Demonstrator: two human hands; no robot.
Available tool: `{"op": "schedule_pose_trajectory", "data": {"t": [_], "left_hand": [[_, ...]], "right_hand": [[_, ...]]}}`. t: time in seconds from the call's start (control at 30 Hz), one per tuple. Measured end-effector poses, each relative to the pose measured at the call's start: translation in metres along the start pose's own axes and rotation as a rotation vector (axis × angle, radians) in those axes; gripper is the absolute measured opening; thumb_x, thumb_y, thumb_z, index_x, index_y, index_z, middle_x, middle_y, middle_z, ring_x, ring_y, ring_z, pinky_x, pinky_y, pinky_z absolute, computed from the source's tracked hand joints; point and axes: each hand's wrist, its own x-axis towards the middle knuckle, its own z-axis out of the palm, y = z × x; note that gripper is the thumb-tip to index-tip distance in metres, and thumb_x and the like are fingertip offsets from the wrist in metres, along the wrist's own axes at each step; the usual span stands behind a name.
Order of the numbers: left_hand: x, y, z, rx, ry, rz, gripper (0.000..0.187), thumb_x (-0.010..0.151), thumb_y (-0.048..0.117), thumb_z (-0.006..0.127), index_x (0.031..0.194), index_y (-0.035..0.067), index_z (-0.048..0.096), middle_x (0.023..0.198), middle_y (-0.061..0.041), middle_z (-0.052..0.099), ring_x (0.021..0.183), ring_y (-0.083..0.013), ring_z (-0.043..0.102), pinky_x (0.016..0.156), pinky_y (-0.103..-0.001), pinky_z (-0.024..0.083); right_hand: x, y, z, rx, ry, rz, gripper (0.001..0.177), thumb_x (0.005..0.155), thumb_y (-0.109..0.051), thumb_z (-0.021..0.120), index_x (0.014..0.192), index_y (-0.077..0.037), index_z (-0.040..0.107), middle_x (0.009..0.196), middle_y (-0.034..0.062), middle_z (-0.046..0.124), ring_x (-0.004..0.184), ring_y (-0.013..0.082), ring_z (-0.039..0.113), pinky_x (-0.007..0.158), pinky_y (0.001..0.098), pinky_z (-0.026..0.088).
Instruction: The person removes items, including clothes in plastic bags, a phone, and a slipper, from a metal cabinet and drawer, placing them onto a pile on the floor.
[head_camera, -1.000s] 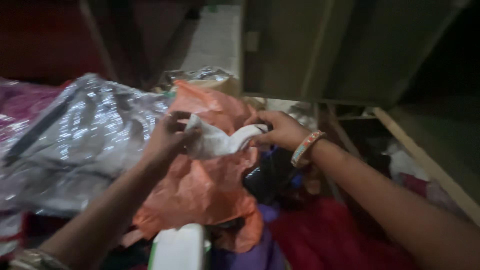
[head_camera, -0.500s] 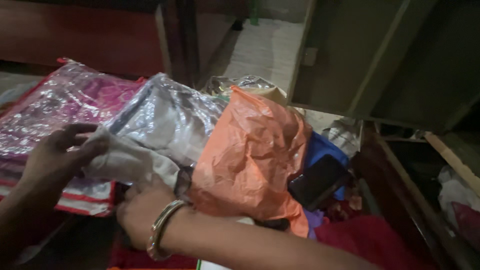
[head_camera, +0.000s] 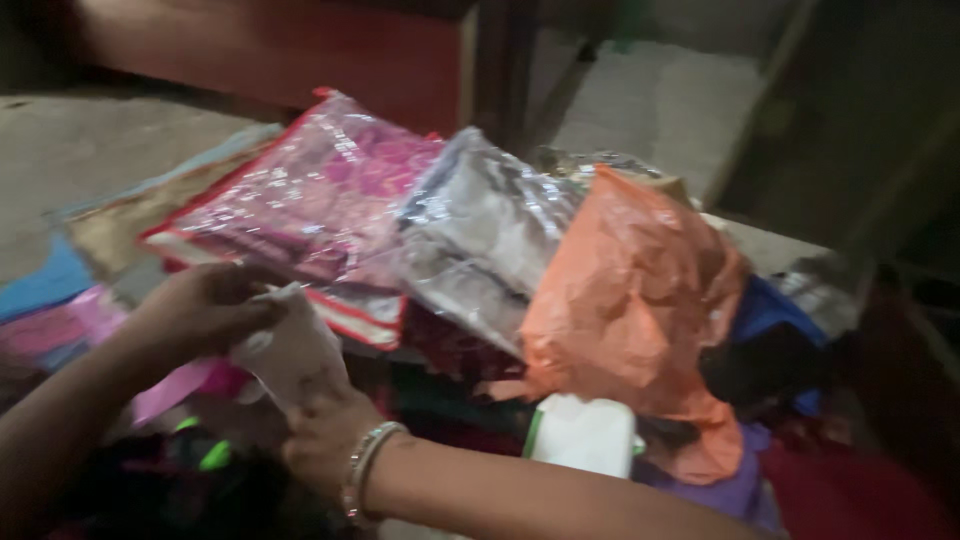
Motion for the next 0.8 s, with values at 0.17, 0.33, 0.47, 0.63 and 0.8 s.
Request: {"op": "schedule_pose_trajectory", "data": {"t": [0.17,0.33,0.47,0.63,0.8], "left_hand": [[-0.02,-0.015,-0.027,0.235,0.135,-0.112,0.045,0.083,0.036,0.073,0.122,0.013,0.075,0.095,-0.012,0.08,0.077,-0.0242,0.073,0.065,-0.039,0.058],[-0.035,-0.019,-0.044,0.151,0.183,-0.107,0.043,0.083,0.03,0.069,0.12,0.011,0.076,0.095,-0.009,0.078,0.077,-0.0204,0.072,0.065,-0.037,0.059],[-0.04,-0.022,-0.051,-0.065,0.183,-0.075,0.039,0.082,0.023,0.067,0.118,0.008,0.075,0.095,-0.006,0.076,0.081,-0.0163,0.071,0.071,-0.033,0.059],[-0.044,-0.021,-0.054,-0.188,0.139,-0.01,0.027,0.084,0.019,0.065,0.104,0.002,0.075,0.09,-0.005,0.072,0.081,-0.0151,0.068,0.071,-0.03,0.055],[-0.047,-0.013,-0.056,-0.456,0.137,0.036,0.019,0.083,0.014,0.062,0.095,0.002,0.071,0.085,-0.007,0.071,0.077,-0.018,0.068,0.069,-0.031,0.056]], "right_hand": [[0.03,0.005,-0.009,0.133,-0.221,-0.056,0.041,0.072,-0.036,0.071,0.109,-0.018,0.075,0.122,0.012,0.071,0.118,0.0319,0.062,0.103,0.0559,0.044],[0.038,0.036,-0.023,0.41,0.101,-0.013,0.034,0.079,-0.034,0.074,0.1,-0.008,0.074,0.11,0.0156,0.071,0.106,0.0364,0.066,0.092,0.0474,0.052],[0.048,0.042,-0.011,0.634,0.199,-0.014,0.034,0.078,-0.023,0.073,0.109,-0.01,0.076,0.114,0.0145,0.07,0.107,0.0374,0.065,0.091,0.0477,0.051],[0.059,0.035,0.002,1.019,0.041,0.013,0.027,0.077,-0.015,0.074,0.103,-0.008,0.077,0.113,0.0093,0.069,0.1,0.0252,0.072,0.086,0.0379,0.059],[0.061,0.023,0.01,1.552,-0.202,0.043,0.031,0.082,-0.017,0.079,0.111,-0.01,0.073,0.111,0.0042,0.069,0.096,0.0135,0.064,0.081,0.0312,0.055]]}}
